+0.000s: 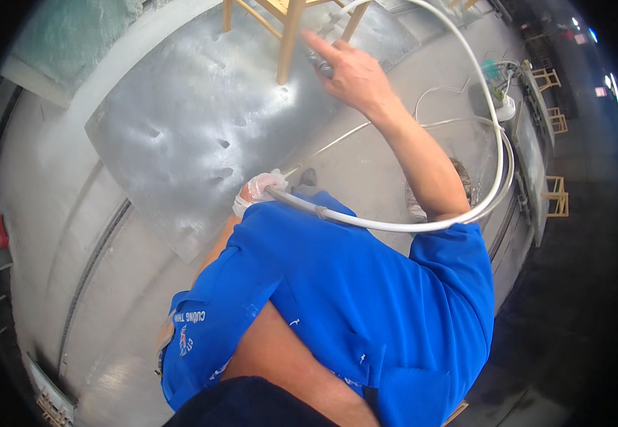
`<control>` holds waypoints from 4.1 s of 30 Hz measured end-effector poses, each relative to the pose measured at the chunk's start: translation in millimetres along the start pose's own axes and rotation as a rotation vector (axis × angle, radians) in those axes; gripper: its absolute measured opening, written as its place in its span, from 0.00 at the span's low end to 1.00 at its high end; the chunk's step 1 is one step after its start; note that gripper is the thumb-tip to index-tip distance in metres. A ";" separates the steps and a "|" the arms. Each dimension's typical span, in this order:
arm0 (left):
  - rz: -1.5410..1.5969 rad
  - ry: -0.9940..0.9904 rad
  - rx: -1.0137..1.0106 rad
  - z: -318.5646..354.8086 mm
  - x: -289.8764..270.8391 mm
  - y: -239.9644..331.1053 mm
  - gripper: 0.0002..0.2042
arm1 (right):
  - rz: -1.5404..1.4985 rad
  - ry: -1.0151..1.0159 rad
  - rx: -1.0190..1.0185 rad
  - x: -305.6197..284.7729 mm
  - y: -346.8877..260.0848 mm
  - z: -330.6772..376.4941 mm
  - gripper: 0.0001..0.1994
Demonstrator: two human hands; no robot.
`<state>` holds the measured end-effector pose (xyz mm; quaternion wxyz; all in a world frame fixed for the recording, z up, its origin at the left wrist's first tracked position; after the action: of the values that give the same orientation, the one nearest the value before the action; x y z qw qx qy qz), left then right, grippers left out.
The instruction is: The person uses a spray gun to apply a light-colored finish to a wooden chair frame. They rotate the chair to coat all sides, then briefly test-spray the air before setting the chair down.
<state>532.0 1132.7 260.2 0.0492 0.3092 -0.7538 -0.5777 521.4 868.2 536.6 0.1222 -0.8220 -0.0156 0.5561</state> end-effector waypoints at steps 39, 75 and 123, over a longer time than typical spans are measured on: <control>-0.160 0.200 -0.778 113.8 -69.0 0.4 0.09 | -0.894 0.531 0.422 231.4 -38.4 -155.4 0.29; -0.432 -0.326 -0.171 -93.9 92.0 135.8 0.20 | -0.186 0.680 0.258 -167.0 214.1 -40.0 0.23; -1.528 0.173 -0.754 -722.8 -299.3 -175.4 0.33 | -0.333 0.102 0.584 -79.7 299.2 58.9 0.29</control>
<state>1156.4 657.0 423.7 -0.1969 0.7385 -0.0896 -0.6386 403.9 576.0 523.1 0.4422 -0.7651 0.0164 0.4677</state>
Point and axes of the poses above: each hand's wrist, its own z-axis away from the middle knuckle, its own x-axis out of the palm, y = z × x, the point moved 3 cm from there along -z, towards the middle knuckle, and after that the axes turned 9 degrees about -z, right-handed, at the moved point
